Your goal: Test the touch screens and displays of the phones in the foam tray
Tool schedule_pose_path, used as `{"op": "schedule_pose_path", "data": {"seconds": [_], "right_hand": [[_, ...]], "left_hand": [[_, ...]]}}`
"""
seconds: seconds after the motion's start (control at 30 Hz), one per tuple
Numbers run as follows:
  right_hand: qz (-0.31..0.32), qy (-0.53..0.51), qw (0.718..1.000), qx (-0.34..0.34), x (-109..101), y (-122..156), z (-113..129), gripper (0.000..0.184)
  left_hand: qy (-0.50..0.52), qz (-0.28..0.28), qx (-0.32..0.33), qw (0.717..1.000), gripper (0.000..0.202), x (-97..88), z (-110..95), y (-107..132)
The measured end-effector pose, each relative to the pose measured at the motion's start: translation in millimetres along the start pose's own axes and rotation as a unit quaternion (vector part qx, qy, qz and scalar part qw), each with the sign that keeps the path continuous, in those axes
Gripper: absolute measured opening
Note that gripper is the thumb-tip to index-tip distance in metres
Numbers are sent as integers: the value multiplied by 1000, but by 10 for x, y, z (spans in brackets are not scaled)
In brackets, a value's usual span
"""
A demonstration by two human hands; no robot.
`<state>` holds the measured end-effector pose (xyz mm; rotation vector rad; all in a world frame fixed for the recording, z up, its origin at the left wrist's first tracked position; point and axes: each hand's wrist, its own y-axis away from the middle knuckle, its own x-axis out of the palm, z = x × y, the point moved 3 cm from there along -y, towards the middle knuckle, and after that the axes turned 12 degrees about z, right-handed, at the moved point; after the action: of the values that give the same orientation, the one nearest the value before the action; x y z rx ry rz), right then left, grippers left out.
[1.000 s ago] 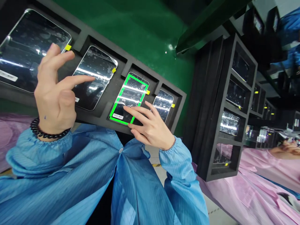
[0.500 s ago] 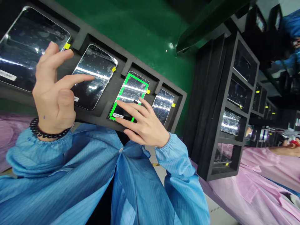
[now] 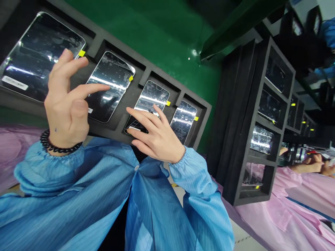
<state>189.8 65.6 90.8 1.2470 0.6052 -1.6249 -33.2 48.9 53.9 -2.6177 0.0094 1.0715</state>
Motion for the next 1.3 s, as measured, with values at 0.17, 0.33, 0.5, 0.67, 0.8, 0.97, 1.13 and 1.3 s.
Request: {"op": "schedule_pose_path", "data": {"seconds": [0.17,0.33,0.5,0.67,0.8,0.97,1.13,1.3], "right_hand": [[-59,7,996,68,-168,168,-122,37],[-164,58,958,229,-257,609,-407,33],[-188,121,906,360,-117,1017,-705,38],[-162,122,892,405,24,1176,-857,44],[-139,123,889,418,94,1146,-923,48],[-124,130,895,409,120,1136,-924,45],[-135,133,905,381,104,1141,-836,44],[-135,129,915,359,115,1123,-749,40]], "left_hand": [[16,-4,7,1000,55,1,-14,-8],[28,-9,17,999,53,11,-12,-7],[27,-15,12,999,54,8,-23,1],[21,-17,9,1000,56,26,-54,7],[14,-22,1,1000,57,40,-62,11],[10,-27,-4,1000,60,43,-60,7],[-2,-23,-7,1000,64,44,-53,4],[-10,-23,-2,1000,65,43,-44,1]]}}
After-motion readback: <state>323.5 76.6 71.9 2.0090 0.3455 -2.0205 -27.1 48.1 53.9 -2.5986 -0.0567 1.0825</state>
